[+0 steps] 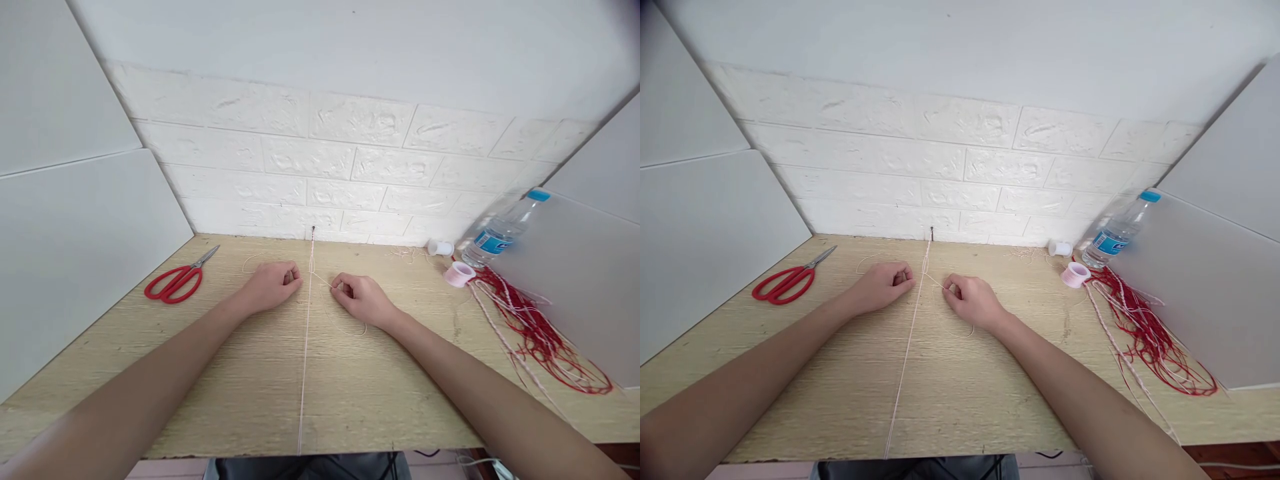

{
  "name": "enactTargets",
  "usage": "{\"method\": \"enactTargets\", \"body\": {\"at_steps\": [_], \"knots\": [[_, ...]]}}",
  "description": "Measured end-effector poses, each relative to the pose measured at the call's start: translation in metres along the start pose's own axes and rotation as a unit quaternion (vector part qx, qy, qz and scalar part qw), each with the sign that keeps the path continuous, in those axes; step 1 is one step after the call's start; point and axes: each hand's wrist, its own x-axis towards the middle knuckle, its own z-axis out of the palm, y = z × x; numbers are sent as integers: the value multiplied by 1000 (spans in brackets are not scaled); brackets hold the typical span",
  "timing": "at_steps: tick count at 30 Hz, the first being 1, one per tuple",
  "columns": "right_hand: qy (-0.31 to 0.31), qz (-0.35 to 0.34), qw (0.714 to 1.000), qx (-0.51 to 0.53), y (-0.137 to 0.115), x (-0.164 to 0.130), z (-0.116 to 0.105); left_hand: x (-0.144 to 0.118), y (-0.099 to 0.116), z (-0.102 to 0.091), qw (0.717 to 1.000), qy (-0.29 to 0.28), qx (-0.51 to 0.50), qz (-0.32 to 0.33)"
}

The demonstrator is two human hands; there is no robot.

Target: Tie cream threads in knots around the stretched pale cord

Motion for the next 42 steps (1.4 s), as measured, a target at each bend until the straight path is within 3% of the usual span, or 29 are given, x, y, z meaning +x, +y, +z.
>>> {"method": "enactTargets", "body": {"at_steps": [42], "knots": [[4, -5, 1000, 9, 2, -1, 0, 1, -1, 1, 1000, -1, 13, 14]]}}
